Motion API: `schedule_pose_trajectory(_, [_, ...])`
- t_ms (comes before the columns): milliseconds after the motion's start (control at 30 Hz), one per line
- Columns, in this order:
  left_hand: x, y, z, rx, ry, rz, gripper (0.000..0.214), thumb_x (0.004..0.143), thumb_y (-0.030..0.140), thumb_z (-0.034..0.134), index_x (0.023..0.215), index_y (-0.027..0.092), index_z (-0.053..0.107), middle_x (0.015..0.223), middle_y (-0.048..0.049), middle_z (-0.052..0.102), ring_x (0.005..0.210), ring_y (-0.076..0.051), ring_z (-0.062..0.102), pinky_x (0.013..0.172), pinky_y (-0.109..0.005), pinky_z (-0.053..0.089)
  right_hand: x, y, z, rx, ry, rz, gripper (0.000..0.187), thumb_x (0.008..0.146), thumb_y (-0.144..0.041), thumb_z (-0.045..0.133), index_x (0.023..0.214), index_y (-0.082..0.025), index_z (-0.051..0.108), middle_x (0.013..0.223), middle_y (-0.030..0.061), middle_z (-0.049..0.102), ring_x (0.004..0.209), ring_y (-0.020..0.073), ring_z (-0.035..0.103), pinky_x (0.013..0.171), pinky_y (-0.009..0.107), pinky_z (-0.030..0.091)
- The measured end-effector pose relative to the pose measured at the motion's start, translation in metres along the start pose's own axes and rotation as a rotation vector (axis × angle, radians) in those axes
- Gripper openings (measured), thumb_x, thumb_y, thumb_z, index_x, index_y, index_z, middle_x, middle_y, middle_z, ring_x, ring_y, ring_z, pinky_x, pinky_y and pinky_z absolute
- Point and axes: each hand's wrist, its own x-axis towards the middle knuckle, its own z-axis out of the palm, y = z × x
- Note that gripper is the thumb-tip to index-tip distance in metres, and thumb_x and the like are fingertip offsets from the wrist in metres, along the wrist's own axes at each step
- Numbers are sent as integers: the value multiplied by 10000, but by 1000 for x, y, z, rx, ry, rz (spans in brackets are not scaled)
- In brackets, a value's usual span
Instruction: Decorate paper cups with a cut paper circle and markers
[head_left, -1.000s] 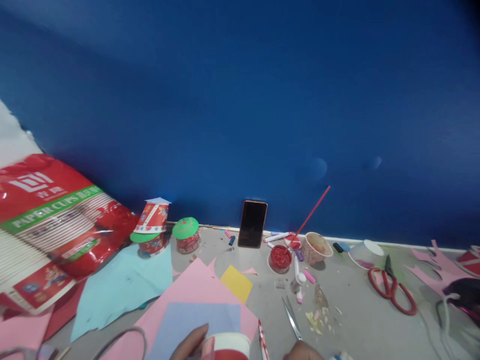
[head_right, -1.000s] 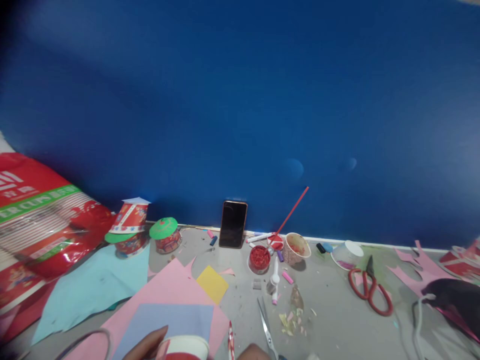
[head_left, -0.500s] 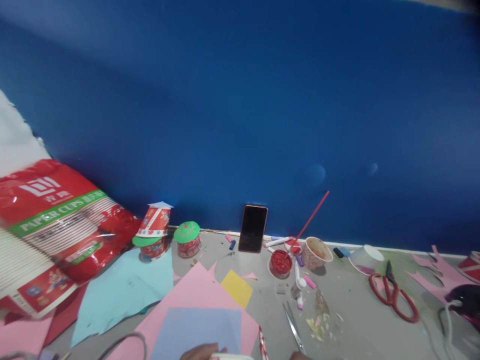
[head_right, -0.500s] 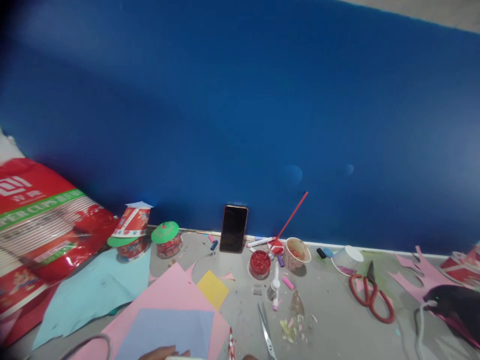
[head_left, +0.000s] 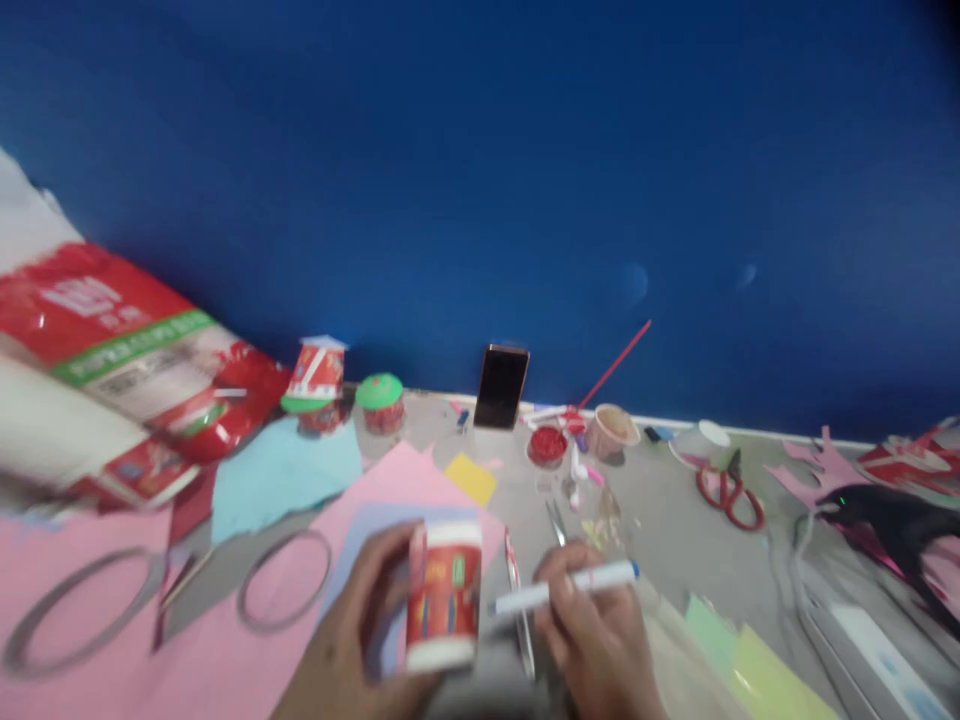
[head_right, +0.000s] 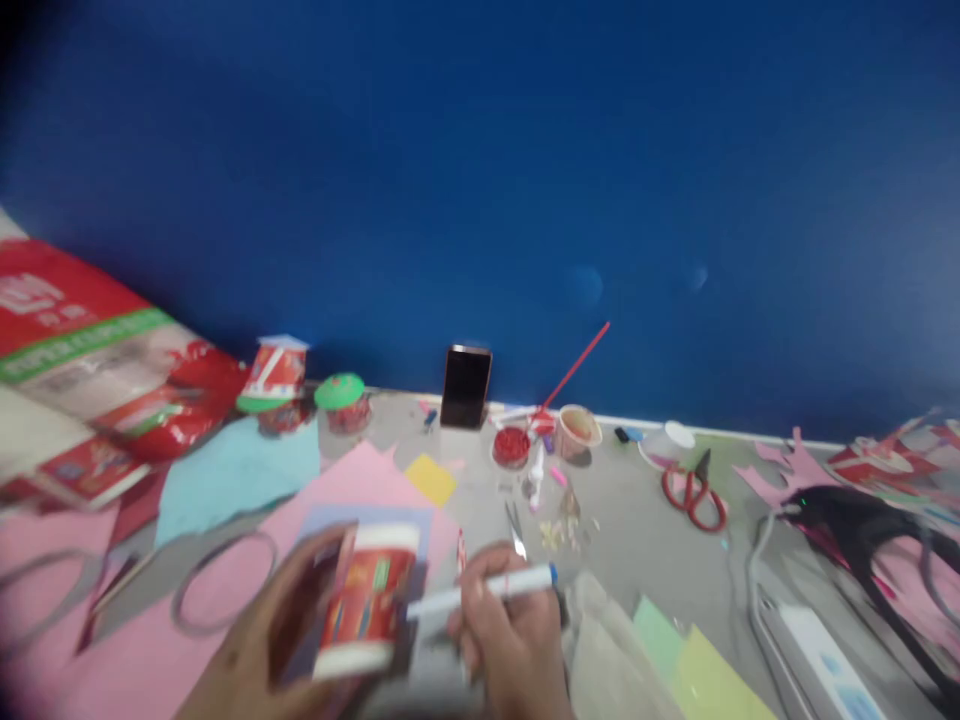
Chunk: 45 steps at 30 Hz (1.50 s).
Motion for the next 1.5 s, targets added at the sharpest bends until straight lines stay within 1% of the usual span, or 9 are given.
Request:
schedule_pose_trajectory(100, [3, 22, 0, 99, 38, 131, 729, 825, 237, 773, 1490, 319, 485, 1534, -122, 532, 1423, -358, 586, 1237, -585, 463, -5, -12, 1, -68, 5, -178, 401, 864, -545, 837, 795, -180, 688, 549, -10, 664, 380, 86, 501, 363, 173, 415])
schedule_pose_trajectory(133, [4, 27, 0, 118, 24, 171, 743, 821, 190, 751, 1498, 324, 475, 1525, -118, 520, 1430, -345, 576, 1237, -577, 466, -6, -16, 2, -77, 48, -237, 353, 898, -502, 818, 812, -182, 696, 566, -12, 675, 389, 83, 509, 375, 171, 431])
schedule_pose_trajectory(267, [6, 45, 2, 171, -14, 304, 811, 795, 54, 655, 1523, 342, 442, 1546, -102, 451, 1495, -304, 493, 1250, -513, 465, -12, -28, 5, -134, 46, -439, 195, 955, -357, 774, 863, -194, 721, 617, -15, 706, 410, 86, 541, 390, 177, 438])
schedule_pose_trajectory(500, [10, 62, 11, 227, 13, 489, 811, 837, 82, 704, 1548, 341, 411, 1554, -105, 419, 1520, -327, 429, 1238, -534, 478, -25, -38, -1, -308, -14, -840, 41, 973, -263, 715, 975, -223, 723, 781, 41, 742, 626, 182, 701, 583, 312, 574])
schedule_pose_trajectory(667, [11, 56, 12, 340, 38, 584, 830, 833, 101, 720, 1566, 336, 409, 1514, -114, 476, 1478, -338, 439, 1186, -573, 514, -27, -46, 2, -413, -128, -997, 55, 996, -241, 652, 998, -223, 704, 730, 30, 721, 624, 191, 707, 573, 317, 575])
schedule_pose_trajectory(933, [10, 54, 14, 348, -9, 593, 818, 824, 87, 670, 1570, 305, 414, 1506, -128, 474, 1451, -334, 448, 1170, -576, 514, -30, -51, 10, -648, -193, -1110, 39, 1021, -231, 646, 1012, -221, 683, 776, 39, 785, 656, 179, 760, 614, 286, 616])
schedule_pose_trajectory(1100, [11, 56, 14, 377, -29, 605, 817, 808, 84, 634, 1566, 295, 411, 1482, -123, 484, 1423, -330, 466, 1166, -575, 513, -30, -52, 10, -691, -201, -1157, 84, 994, -178, 670, 1071, -211, 682, 791, 37, 798, 686, 188, 784, 644, 297, 653])
schedule_pose_trajectory(1233, [12, 54, 12, 384, -54, 612, 833, 803, 92, 629, 1577, 286, 391, 1494, -130, 475, 1427, -340, 458, 1168, -592, 508, -29, -52, 10, -721, -191, -1152, 47, 1002, -182, 660, 1037, -207, 679, 781, 39, 798, 687, 186, 786, 645, 293, 653])
schedule_pose_trajectory(1500, [11, 57, 14, 409, -27, 632, 832, 786, 47, 613, 1549, 308, 406, 1467, -116, 502, 1412, -327, 489, 1173, -595, 515, -29, -51, 10, -751, -194, -1128, 40, 1001, -189, 656, 1010, -214, 687, 787, 34, 804, 698, 180, 790, 649, 285, 653])
